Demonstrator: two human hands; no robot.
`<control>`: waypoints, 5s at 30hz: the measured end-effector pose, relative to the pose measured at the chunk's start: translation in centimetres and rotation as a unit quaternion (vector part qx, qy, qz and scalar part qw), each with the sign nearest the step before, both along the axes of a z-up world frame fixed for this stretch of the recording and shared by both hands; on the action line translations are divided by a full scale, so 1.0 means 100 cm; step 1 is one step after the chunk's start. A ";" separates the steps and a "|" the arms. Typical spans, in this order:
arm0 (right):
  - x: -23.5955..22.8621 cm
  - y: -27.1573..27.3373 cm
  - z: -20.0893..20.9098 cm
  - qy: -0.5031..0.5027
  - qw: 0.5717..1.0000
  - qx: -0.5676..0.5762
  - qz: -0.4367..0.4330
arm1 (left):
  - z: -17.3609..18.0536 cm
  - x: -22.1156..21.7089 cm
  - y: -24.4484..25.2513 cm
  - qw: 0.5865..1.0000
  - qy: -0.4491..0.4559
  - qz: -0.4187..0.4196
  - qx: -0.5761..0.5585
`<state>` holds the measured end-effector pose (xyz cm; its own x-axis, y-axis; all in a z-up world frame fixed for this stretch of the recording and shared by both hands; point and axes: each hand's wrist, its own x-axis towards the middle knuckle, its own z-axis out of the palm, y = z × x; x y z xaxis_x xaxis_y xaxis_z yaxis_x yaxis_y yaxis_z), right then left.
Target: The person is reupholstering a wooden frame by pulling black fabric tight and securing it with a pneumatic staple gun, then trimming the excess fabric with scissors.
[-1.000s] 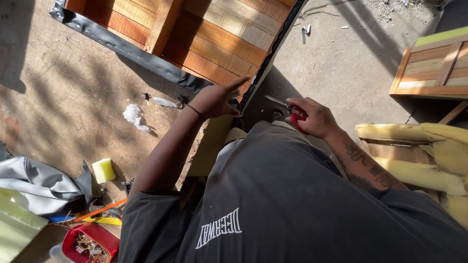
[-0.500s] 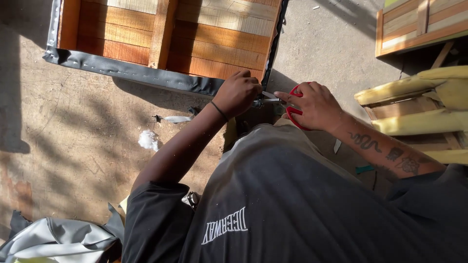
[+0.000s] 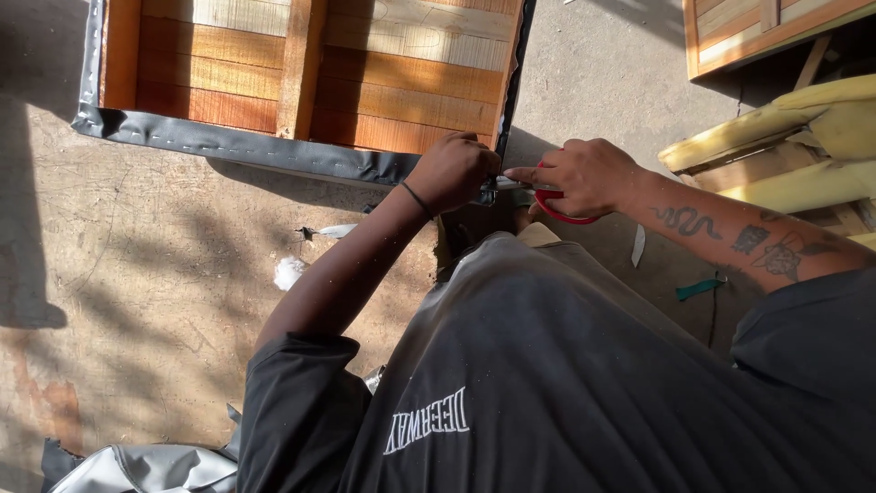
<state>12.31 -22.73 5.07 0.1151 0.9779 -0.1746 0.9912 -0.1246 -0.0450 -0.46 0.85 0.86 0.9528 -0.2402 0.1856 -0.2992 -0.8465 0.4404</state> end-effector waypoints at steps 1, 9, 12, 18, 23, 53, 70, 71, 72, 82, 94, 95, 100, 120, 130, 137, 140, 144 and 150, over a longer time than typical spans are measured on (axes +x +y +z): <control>0.001 -0.004 -0.005 -0.002 1.000 -0.002 0.000 | 0.002 0.001 0.003 1.000 -0.002 0.000 -0.002; 0.013 -0.005 0.023 -0.045 0.997 -0.046 -0.038 | 0.055 0.000 0.019 0.994 0.073 0.074 -0.043; 0.013 -0.009 0.038 -0.050 0.992 -0.098 -0.055 | 0.050 -0.001 0.018 0.990 0.082 0.091 -0.068; -0.009 0.013 0.021 0.006 0.997 -0.041 -0.068 | 0.047 0.005 0.005 0.988 0.070 0.106 -0.083; -0.026 0.030 0.021 0.008 0.999 -0.006 -0.054 | 0.028 0.005 -0.006 0.985 0.073 0.132 -0.084; -0.047 0.060 -0.012 -0.024 0.990 -0.100 -0.098 | -0.001 0.002 -0.076 0.890 -0.138 0.365 -0.237; -0.047 0.070 -0.015 -0.024 0.992 -0.089 -0.084 | 0.038 -0.011 -0.076 0.829 -0.235 0.367 -0.351; -0.047 0.069 -0.014 -0.051 0.991 -0.096 -0.083 | 0.043 -0.013 -0.074 0.818 -0.241 0.363 -0.376; -0.046 0.069 -0.014 -0.077 0.988 -0.104 -0.083 | 0.048 -0.015 -0.072 0.806 -0.246 0.358 -0.402; -0.052 0.069 0.009 -0.032 0.993 0.005 -0.117 | 0.065 -0.017 -0.073 0.722 -0.285 0.370 -0.510; -0.070 0.107 0.016 -0.016 0.996 0.003 -0.083 | 0.058 -0.014 -0.074 0.726 -0.282 0.342 -0.526; -0.071 0.110 0.016 -0.014 0.997 0.001 -0.079 | 0.062 -0.015 -0.076 0.725 -0.279 0.341 -0.529; -0.075 0.129 0.024 -0.006 0.998 0.001 -0.064 | 0.073 -0.015 -0.079 0.729 -0.276 0.323 -0.536; -0.110 0.251 0.004 0.017 0.999 0.039 0.021 | 0.113 -0.024 -0.096 0.749 -0.301 0.238 -0.540; -0.125 0.290 0.002 0.019 0.997 0.064 0.026 | 0.144 -0.025 -0.113 0.754 -0.317 0.164 -0.551; -0.109 0.222 -0.010 0.158 0.977 0.141 0.005 | 0.176 -0.077 -0.024 0.709 -0.442 0.226 -0.501; -0.085 0.165 -0.062 0.116 0.952 0.283 0.010 | 0.188 -0.094 0.003 0.615 -0.566 0.285 -0.470; -0.054 0.130 -0.085 0.091 0.905 0.412 0.055 | 0.197 -0.128 0.036 0.571 -0.646 0.388 -0.325; 0.030 0.142 -0.053 0.074 0.861 0.502 -0.034 | 0.111 -0.260 0.103 0.458 -0.609 0.570 -0.308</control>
